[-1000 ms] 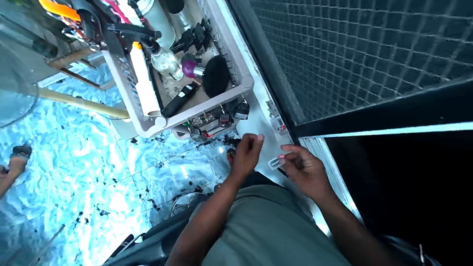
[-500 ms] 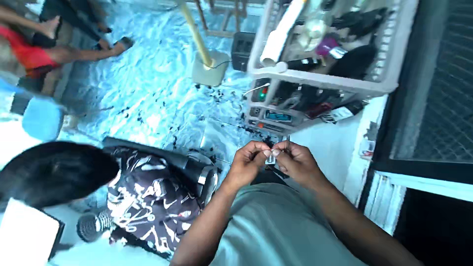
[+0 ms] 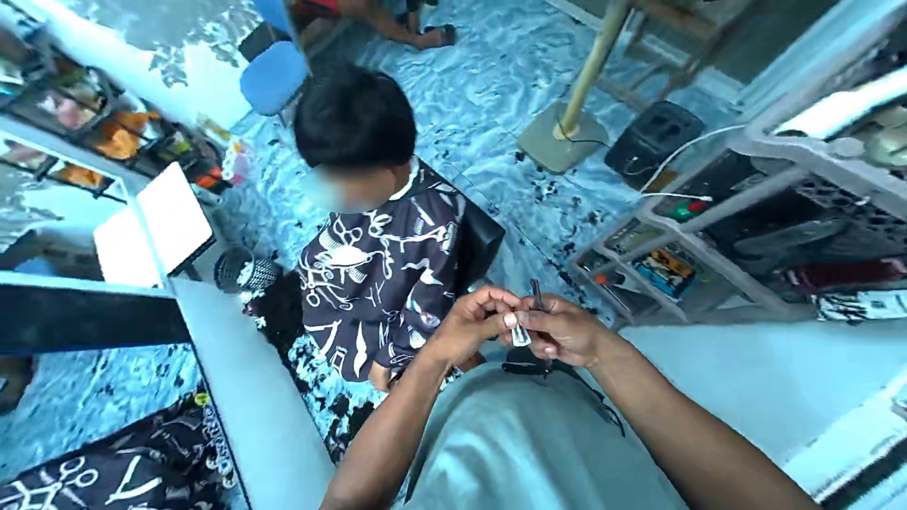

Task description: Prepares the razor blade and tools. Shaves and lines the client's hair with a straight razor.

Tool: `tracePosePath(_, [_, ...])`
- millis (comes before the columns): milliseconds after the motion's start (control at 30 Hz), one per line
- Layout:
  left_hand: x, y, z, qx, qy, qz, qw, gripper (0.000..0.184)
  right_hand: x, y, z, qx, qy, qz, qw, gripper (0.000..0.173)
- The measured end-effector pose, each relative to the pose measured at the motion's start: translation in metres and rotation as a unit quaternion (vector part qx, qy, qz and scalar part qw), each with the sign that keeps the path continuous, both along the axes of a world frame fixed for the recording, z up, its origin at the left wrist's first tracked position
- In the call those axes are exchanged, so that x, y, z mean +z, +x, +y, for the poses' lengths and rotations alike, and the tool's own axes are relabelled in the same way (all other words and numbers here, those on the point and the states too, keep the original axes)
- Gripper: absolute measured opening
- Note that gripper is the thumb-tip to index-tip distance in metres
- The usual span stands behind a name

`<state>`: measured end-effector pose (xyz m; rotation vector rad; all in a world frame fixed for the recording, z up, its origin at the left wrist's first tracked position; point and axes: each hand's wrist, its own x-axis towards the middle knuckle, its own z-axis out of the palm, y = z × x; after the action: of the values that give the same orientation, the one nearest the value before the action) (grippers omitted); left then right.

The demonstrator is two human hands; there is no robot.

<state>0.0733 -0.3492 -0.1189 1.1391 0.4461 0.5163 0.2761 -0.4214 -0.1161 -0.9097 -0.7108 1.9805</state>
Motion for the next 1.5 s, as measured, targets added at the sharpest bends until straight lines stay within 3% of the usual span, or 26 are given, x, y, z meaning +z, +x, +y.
tracePosePath(67, [0.007, -0.029, -0.005, 0.048, 0.134, 0.071, 0.987, 0.034, 0.003, -0.024, 0.009, -0.006, -0.023, -0.03, 0.999, 0.017])
tracePosePath(100, [0.008, -0.039, -0.009, 0.099, 0.15, 0.09, 0.98, 0.031, 0.004, -0.036, 0.013, -0.017, -0.021, -0.039, 0.999, 0.018])
tracePosePath(200, [0.006, -0.05, -0.021, 0.299, 0.049, 0.074, 0.95, 0.016, 0.006, -0.07, 0.018, -0.089, 0.041, -0.053, 0.994, 0.013])
tracePosePath(267, [0.004, -0.053, -0.024, 0.329, 0.008, 0.051, 0.943, 0.016, 0.008, -0.086, 0.023, -0.138, 0.053, -0.078, 0.986, 0.01])
tracePosePath(367, [0.007, -0.061, -0.025, 0.275, 0.025, 0.065, 0.959, 0.043, 0.011, -0.093, 0.03, -0.144, 0.042, -0.125, 0.981, 0.011])
tracePosePath(600, [0.012, -0.064, -0.013, 0.263, 0.089, 0.08, 0.957, 0.016, 0.02, -0.084, 0.025, -0.098, 0.138, -0.221, 0.96, 0.009])
tracePosePath(667, [0.012, -0.066, -0.006, 0.216, 0.059, 0.049, 0.973, 0.014, 0.022, -0.079, 0.022, -0.086, 0.134, -0.193, 0.968, 0.008])
tracePosePath(833, [0.008, -0.062, 0.012, 0.043, -0.092, -0.054, 0.993, 0.014, 0.018, -0.06, 0.012, -0.001, 0.072, 0.002, 0.997, 0.009])
tracePosePath(967, [-0.001, -0.049, 0.019, -0.02, -0.101, -0.033, 0.994, 0.017, 0.012, -0.051, 0.011, 0.02, 0.029, -0.005, 0.999, 0.013])
tracePosePath(1067, [-0.012, -0.036, 0.022, -0.03, -0.085, -0.004, 0.996, 0.021, 0.011, -0.044, 0.006, -0.018, 0.01, -0.061, 0.998, 0.013])
tracePosePath(1200, [-0.026, -0.005, 0.019, -0.062, -0.125, -0.018, 0.99, 0.025, 0.003, -0.026, -0.016, -0.108, -0.008, -0.055, 0.993, 0.011])
tracePosePath(1367, [-0.005, 0.019, 0.023, -0.059, -0.077, 0.027, 0.995, 0.014, 0.011, -0.009, -0.025, -0.191, -0.009, -0.121, 0.974, 0.015])
tracePosePath(1500, [0.005, 0.035, 0.023, -0.074, -0.074, -0.006, 0.994, 0.008, 0.018, 0.001, -0.033, -0.212, 0.022, -0.106, 0.971, 0.017])
